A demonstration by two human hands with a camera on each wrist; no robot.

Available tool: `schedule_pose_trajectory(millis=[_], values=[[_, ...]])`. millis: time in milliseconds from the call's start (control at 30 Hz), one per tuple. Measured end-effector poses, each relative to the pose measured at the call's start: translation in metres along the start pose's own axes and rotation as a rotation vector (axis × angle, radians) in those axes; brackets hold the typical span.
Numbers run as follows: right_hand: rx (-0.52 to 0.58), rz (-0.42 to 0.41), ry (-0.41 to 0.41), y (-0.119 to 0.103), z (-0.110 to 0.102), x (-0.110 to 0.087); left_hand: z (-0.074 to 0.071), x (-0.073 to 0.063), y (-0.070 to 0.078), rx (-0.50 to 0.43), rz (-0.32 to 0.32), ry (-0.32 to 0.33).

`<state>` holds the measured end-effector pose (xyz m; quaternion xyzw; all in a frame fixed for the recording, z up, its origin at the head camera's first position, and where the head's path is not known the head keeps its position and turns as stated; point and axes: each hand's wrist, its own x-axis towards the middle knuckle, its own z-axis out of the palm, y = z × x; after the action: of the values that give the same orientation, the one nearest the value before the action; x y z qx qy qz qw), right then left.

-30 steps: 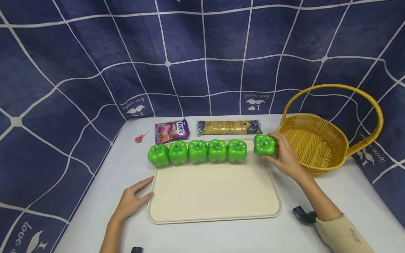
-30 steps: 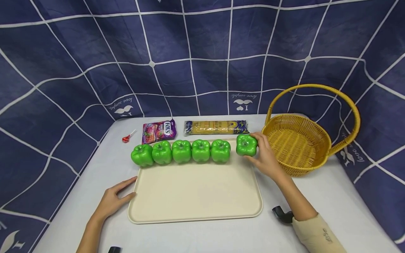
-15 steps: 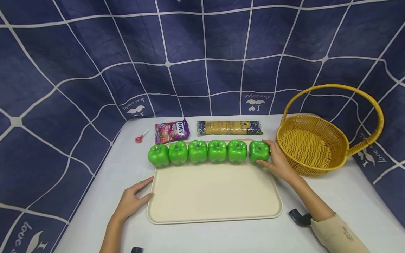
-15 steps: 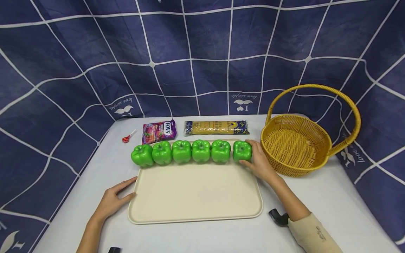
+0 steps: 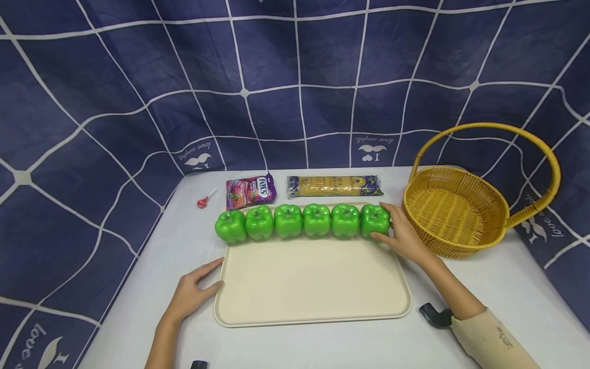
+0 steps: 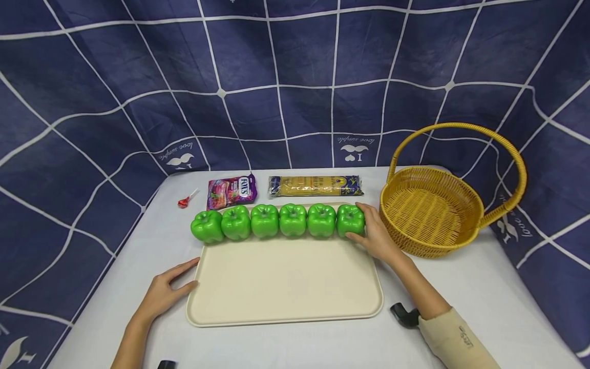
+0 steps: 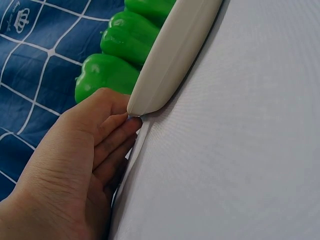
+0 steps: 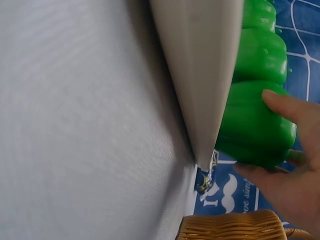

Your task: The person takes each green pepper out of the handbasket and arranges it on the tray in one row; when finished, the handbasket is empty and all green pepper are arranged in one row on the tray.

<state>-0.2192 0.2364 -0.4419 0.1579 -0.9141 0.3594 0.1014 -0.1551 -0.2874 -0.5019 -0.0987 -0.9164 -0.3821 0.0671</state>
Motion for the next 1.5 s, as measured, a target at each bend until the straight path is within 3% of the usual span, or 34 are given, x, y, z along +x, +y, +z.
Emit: schedule_pose_trajectory(millis=[1133, 1500], values=[[-0.023, -0.043, 0.027, 0.003, -0.002, -0.002, 0.000, -0.001, 0.001, -0.039, -0.016, -0.009], [-0.024, -0.131, 0.108, -0.010, -0.029, -0.005, 0.001, 0.000, 0.001, -0.023, -0.018, -0.010]])
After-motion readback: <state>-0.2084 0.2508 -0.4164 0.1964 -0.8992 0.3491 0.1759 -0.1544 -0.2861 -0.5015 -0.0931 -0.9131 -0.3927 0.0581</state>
